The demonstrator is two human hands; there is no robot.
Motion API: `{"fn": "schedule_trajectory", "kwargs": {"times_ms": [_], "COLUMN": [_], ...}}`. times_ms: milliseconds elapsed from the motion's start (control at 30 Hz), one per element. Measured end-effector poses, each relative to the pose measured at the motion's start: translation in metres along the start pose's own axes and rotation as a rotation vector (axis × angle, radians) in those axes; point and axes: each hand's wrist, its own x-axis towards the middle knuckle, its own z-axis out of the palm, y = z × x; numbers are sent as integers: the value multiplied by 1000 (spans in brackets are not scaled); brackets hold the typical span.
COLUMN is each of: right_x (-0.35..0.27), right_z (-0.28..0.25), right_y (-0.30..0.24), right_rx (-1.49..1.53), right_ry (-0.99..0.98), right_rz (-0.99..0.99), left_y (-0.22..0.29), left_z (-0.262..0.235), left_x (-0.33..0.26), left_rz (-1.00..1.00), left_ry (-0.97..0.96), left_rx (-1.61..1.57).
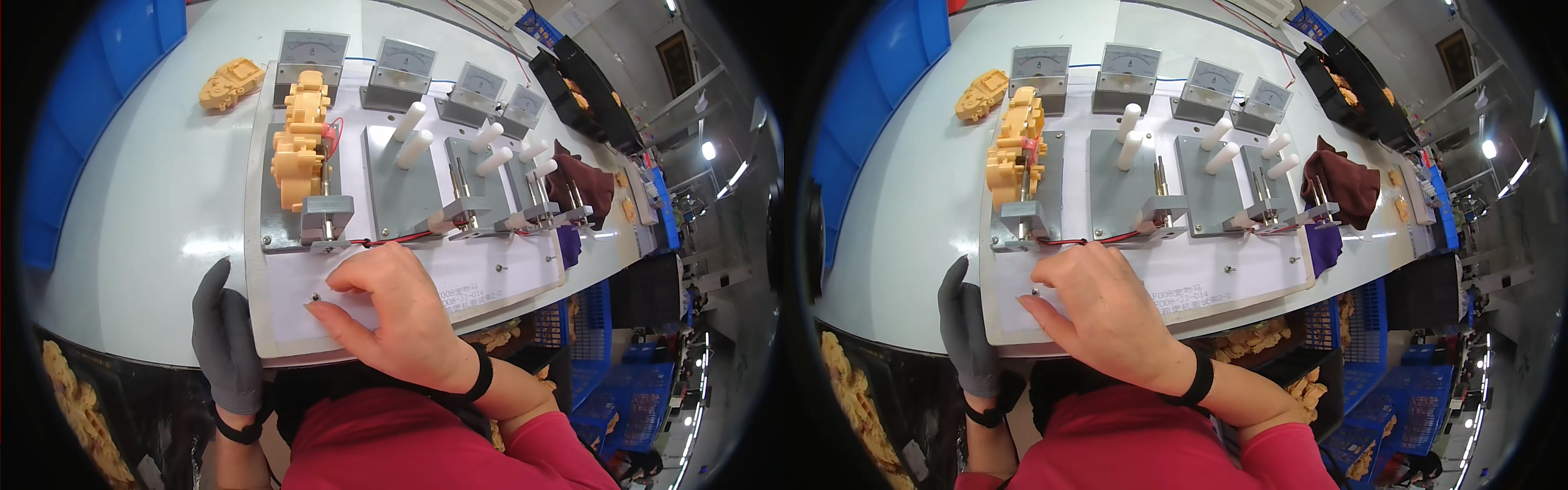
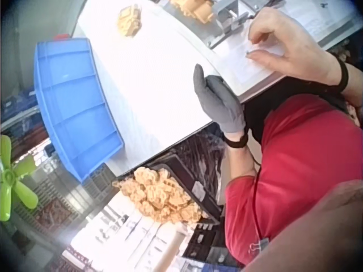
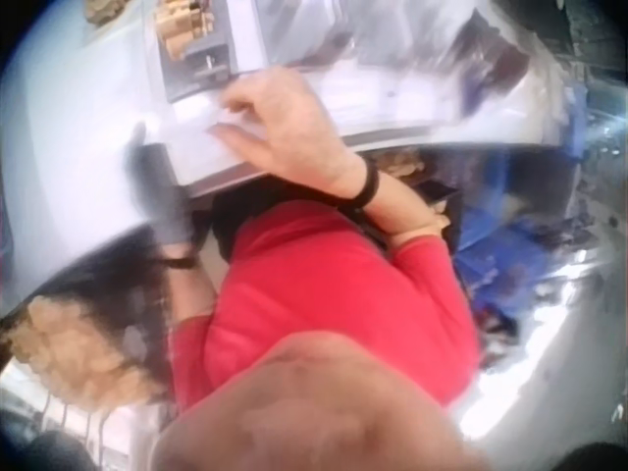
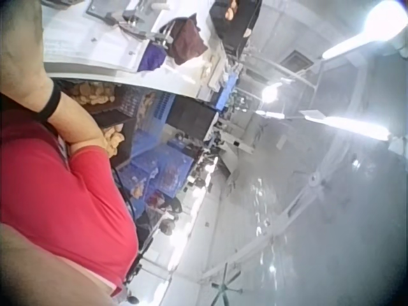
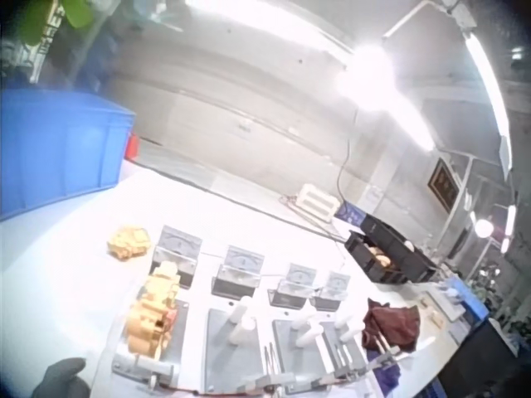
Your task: The person places yellow plastic components into a metal jig on a white workbench. They use a screwdriver to tighten screws on the jig, securing the parts in place. The person repeats this process for multiple components, handling them one at a time.
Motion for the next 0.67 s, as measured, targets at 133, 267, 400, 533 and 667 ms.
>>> {"fn": "schedule_trajectory", "kwargs": {"times_ms": [133, 267, 400, 533, 667], "right_x": [-2, -5, -5, -2, -1], "right_z": [-1, 0, -3, -3, -5], "right_y": [2, 5, 4, 2, 2], "right_rx": [15, 52, 49, 88, 200], "right_ry": [29, 66, 119, 163, 160], "right_rz": [-16, -28, -48, -80, -23], "left_y": [-2, -1, 6, 6, 34], "left_z": [-1, 3, 2, -4, -17], "left_x": [0, 0, 1, 3, 18], "left_rz": [3, 3, 47, -47, -48], "left_ry": [-17, 1, -9, -3, -46], "left_rx": [-25, -6, 7, -52, -98]}}
